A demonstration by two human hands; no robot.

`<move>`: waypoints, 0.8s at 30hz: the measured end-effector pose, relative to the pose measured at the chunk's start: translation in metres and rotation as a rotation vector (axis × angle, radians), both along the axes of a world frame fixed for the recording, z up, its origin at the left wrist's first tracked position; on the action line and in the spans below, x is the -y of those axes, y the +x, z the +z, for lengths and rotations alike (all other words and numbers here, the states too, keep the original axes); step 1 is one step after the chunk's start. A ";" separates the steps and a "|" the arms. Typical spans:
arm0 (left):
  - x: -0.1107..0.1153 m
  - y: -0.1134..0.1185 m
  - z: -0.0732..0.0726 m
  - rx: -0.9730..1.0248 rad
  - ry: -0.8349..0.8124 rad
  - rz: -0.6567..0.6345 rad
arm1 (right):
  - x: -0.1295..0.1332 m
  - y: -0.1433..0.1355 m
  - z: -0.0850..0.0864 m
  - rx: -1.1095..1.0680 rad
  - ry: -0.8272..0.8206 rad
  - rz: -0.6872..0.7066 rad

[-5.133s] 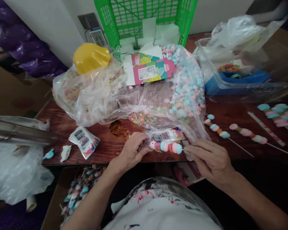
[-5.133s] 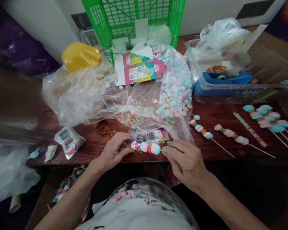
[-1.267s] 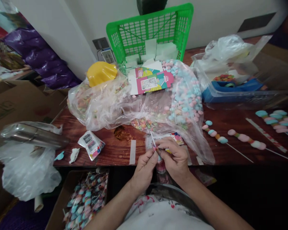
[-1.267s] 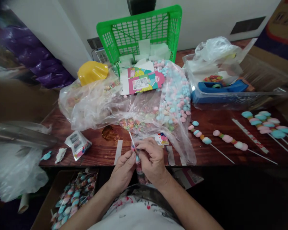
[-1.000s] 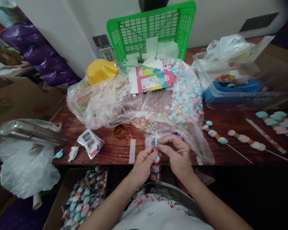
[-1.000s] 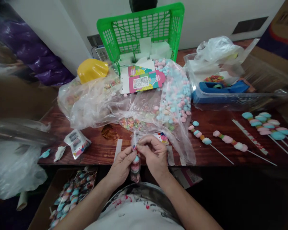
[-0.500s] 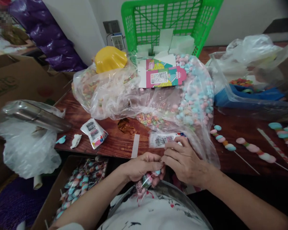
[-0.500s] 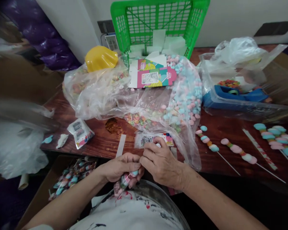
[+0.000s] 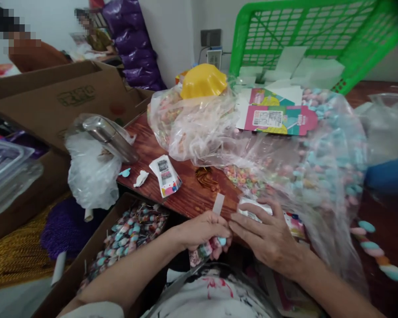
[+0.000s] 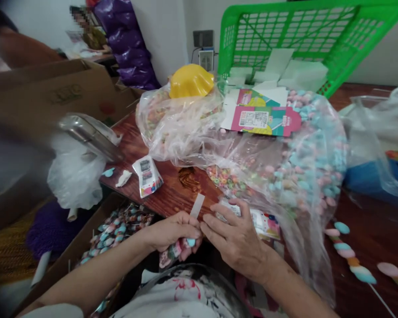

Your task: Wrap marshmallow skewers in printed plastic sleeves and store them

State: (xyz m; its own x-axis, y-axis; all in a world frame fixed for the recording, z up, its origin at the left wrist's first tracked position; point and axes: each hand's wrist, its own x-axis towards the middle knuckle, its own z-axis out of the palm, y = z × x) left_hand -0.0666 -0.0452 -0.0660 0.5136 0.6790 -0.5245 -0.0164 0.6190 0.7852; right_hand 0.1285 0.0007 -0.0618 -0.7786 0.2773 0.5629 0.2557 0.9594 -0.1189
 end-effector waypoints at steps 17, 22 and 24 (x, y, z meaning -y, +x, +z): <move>0.032 -0.062 -0.013 -0.504 0.630 0.446 | -0.096 -0.096 -0.020 0.225 -0.518 -0.292; 0.030 -0.062 -0.015 -0.203 0.235 0.660 | -0.094 -0.111 -0.037 0.215 -0.453 -0.392; 0.029 -0.061 -0.017 -0.129 0.157 0.704 | -0.092 -0.108 -0.038 0.175 -0.457 -0.392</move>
